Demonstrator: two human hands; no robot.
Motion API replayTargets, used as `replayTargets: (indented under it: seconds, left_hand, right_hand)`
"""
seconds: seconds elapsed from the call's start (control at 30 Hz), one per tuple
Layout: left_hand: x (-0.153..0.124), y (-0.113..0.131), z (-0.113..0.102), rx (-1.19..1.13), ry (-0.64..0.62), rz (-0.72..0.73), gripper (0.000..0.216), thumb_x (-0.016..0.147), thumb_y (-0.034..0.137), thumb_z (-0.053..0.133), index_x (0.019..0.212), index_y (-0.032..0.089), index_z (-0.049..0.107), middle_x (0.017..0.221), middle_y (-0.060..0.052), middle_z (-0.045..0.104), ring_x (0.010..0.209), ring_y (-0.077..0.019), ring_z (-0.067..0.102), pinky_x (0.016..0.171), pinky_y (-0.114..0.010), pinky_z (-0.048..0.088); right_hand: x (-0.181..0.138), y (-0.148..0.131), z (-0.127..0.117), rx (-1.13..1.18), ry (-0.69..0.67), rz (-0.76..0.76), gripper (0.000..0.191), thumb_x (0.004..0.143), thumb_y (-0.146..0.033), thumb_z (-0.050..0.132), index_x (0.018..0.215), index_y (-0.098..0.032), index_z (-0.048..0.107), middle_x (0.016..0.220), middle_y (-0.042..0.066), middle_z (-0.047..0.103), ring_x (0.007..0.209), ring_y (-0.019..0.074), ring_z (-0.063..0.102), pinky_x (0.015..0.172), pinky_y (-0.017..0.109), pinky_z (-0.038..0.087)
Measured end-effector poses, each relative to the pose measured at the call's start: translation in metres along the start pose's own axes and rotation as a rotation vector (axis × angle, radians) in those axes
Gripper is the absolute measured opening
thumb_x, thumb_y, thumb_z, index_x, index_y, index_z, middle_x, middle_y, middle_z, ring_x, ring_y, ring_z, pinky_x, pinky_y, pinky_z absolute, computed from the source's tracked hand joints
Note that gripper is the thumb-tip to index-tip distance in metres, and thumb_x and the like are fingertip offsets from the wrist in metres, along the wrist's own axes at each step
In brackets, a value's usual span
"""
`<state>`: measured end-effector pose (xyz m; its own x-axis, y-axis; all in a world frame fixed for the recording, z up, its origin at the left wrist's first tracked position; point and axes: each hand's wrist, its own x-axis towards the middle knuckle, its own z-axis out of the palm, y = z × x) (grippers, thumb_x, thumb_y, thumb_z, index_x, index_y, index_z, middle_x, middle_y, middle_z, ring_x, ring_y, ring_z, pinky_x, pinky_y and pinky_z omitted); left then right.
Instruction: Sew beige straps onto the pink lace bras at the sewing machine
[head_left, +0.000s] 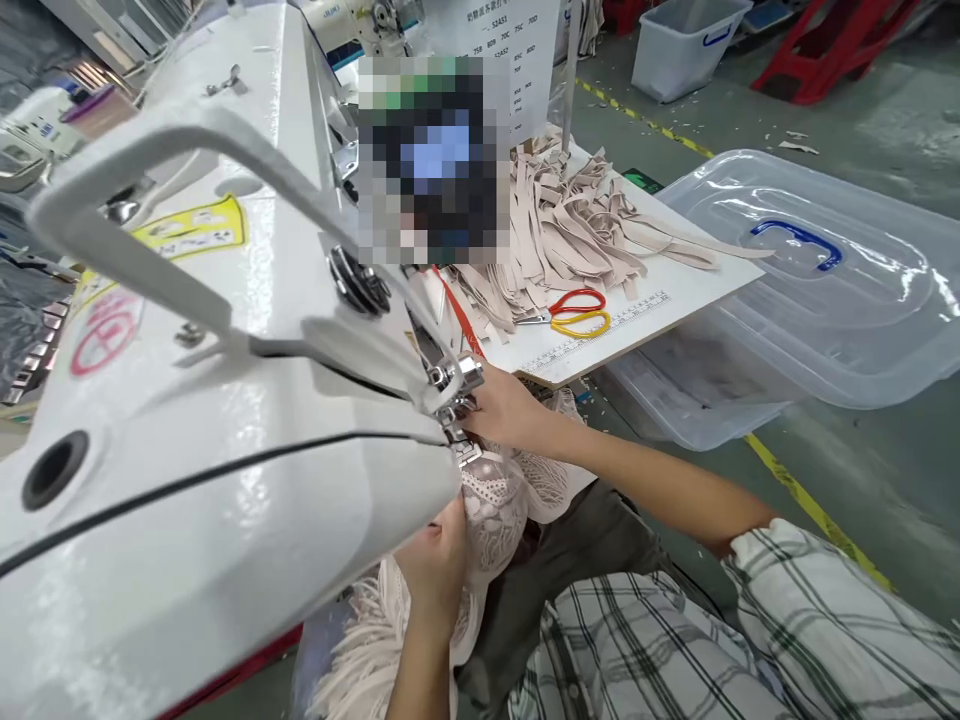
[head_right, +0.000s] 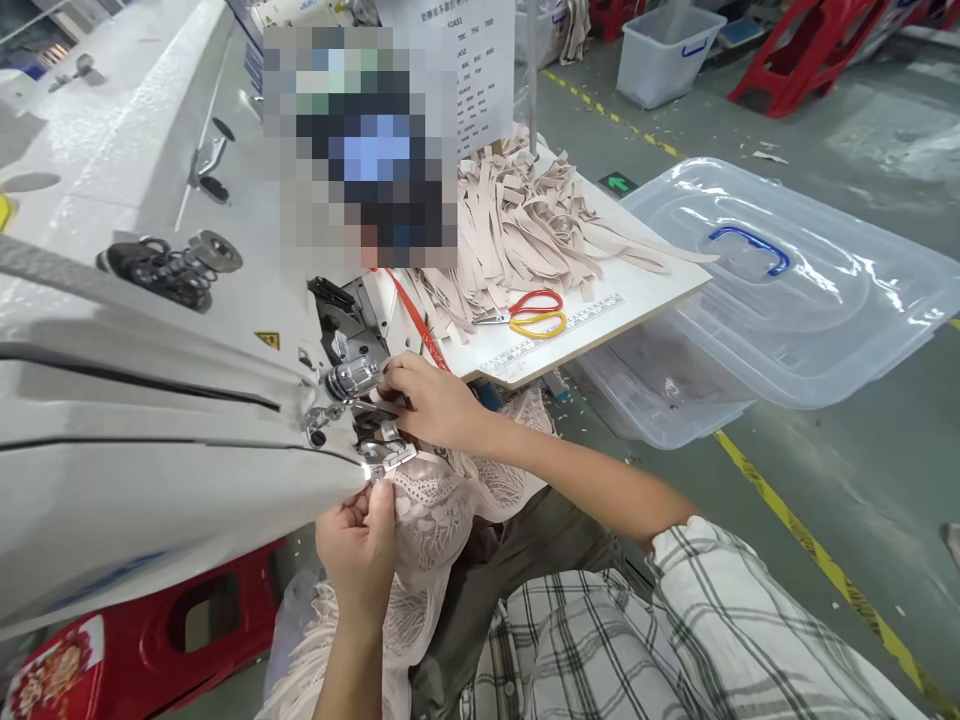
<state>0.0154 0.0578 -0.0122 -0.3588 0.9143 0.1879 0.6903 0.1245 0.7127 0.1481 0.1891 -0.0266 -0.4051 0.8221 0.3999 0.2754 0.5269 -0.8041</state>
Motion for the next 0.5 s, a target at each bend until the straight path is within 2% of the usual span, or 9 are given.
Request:
replayTargets:
  seconds: [0.1,0.17,0.2,0.27,0.33,0.43,0.5]
  left_hand:
    - [0.0,-0.003,-0.003,0.053,-0.01,-0.053,0.031,0.08,0.046,0.059,0.066,0.019,0.063,0.06,-0.002,0.063,0.067,-0.0222,0.064,0.067,-0.029,0.051]
    - [0.002,-0.006,-0.009,0.06,-0.014,-0.09,0.034,0.079,0.051,0.06,0.077,0.017,0.066,0.071,-0.005,0.069,0.075,-0.0249,0.066,0.068,-0.03,0.051]
    - [0.002,-0.008,-0.013,0.045,-0.055,-0.104,0.037,0.079,0.053,0.059,0.083,0.017,0.067,0.078,-0.007,0.071,0.081,-0.0261,0.067,0.071,-0.031,0.052]
    - [0.002,-0.009,-0.018,-0.041,-0.246,-0.144,0.044,0.083,0.058,0.057,0.091,0.017,0.069,0.088,-0.008,0.073,0.09,-0.0273,0.067,0.078,-0.035,0.052]
    - [-0.004,-0.009,-0.019,-0.226,-0.499,-0.259,0.053,0.082,0.067,0.057,0.089,0.016,0.07,0.084,-0.009,0.073,0.089,-0.0282,0.068,0.081,-0.038,0.053]
    - [-0.027,0.0,-0.006,-0.587,-0.808,-0.503,0.07,0.063,0.081,0.068,0.082,0.013,0.072,0.073,-0.01,0.072,0.082,-0.0309,0.07,0.079,-0.044,0.055]
    - [-0.047,0.007,0.009,-0.775,-0.96,-0.582,0.076,0.054,0.082,0.073,0.085,0.013,0.073,0.076,-0.012,0.073,0.083,-0.0325,0.07,0.08,-0.046,0.055]
  right_hand:
    - [0.0,-0.003,-0.003,0.042,-0.001,0.024,0.013,0.082,-0.013,0.061,0.093,-0.018,0.063,0.112,0.004,0.06,0.093,0.0172,0.059,0.077,0.026,0.044]
    - [-0.001,-0.006,-0.005,0.064,-0.007,0.04,0.012,0.082,-0.011,0.06,0.091,-0.018,0.062,0.112,0.004,0.06,0.095,0.0169,0.059,0.078,0.026,0.043]
    - [-0.001,-0.007,-0.006,0.083,-0.009,0.046,0.012,0.082,-0.01,0.06,0.09,-0.018,0.062,0.113,0.004,0.059,0.097,0.0167,0.059,0.08,0.026,0.043]
    - [-0.003,-0.009,-0.008,0.143,-0.007,0.063,0.012,0.082,-0.006,0.059,0.088,-0.017,0.06,0.111,0.005,0.058,0.098,0.0161,0.057,0.082,0.026,0.042]
    - [-0.007,-0.012,-0.013,0.222,-0.009,0.088,0.012,0.081,-0.005,0.059,0.083,-0.017,0.057,0.105,0.004,0.057,0.093,0.0145,0.056,0.081,0.026,0.042]
    - [-0.019,-0.019,-0.026,0.306,-0.055,0.137,0.012,0.082,-0.011,0.063,0.076,-0.017,0.054,0.093,0.0,0.053,0.076,0.0116,0.05,0.072,0.026,0.04]
    - [-0.028,-0.024,-0.038,0.335,-0.131,0.156,0.015,0.083,-0.018,0.065,0.074,-0.017,0.053,0.084,-0.002,0.051,0.07,0.0108,0.046,0.067,0.026,0.037]
